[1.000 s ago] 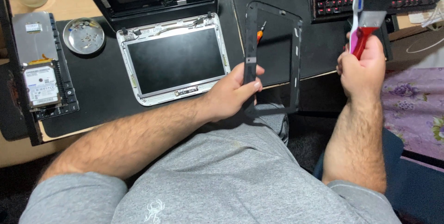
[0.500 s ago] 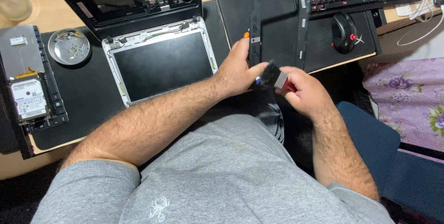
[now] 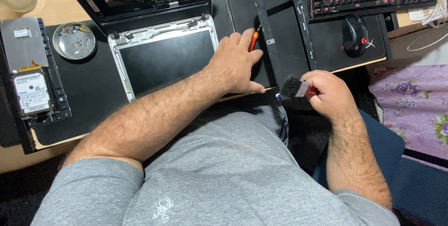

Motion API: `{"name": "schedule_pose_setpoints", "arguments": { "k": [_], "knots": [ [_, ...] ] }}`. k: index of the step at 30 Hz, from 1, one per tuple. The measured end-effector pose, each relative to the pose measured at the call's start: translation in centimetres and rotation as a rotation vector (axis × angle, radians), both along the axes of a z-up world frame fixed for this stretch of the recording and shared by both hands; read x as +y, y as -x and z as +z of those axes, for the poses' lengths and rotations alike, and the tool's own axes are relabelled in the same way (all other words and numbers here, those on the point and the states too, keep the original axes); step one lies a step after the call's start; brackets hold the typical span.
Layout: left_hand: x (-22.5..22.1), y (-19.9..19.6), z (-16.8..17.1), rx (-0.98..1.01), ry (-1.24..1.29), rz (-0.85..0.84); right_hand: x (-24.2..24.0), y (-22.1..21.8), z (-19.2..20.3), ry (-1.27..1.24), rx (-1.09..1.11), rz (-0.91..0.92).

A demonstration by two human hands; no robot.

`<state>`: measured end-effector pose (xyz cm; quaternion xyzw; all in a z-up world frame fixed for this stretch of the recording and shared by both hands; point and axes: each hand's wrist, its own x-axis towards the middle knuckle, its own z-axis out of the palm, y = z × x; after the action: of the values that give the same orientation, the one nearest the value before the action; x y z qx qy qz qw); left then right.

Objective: The person is disassembling a laptop screen assembly by removing screws with a screwdriver and prying off the plastic bezel.

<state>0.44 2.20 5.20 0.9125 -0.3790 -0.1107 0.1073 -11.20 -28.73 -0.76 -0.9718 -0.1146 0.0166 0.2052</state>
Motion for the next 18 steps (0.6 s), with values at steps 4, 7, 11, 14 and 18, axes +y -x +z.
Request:
{"name": "schedule_pose_setpoints", "arguments": {
  "k": [4, 7, 11, 14, 18],
  "knots": [
    [-1.7, -0.9, -3.0, -0.096, -0.033, 0.030, 0.0, 0.0, 0.1, 0.064, 0.016, 0.016],
    [-2.4, -1.5, -6.2, -0.165, 0.085, 0.030, 0.5, 0.0, 0.6, 0.120, -0.007, 0.043],
    [-0.3, -0.4, -3.0, -0.021, 0.129, 0.074, 0.7, -0.7, 0.4, 0.173, -0.031, 0.027],
    [2.4, 0.9, 0.9, 0.056, 0.154, 0.089, 1.0, -1.0, -0.1, 0.209, -0.048, 0.010],
    [6.8, 2.1, 3.9, 0.168, 0.287, 0.095, 1.2, -1.4, -0.8, 0.241, -0.014, -0.075]
  ]
}}
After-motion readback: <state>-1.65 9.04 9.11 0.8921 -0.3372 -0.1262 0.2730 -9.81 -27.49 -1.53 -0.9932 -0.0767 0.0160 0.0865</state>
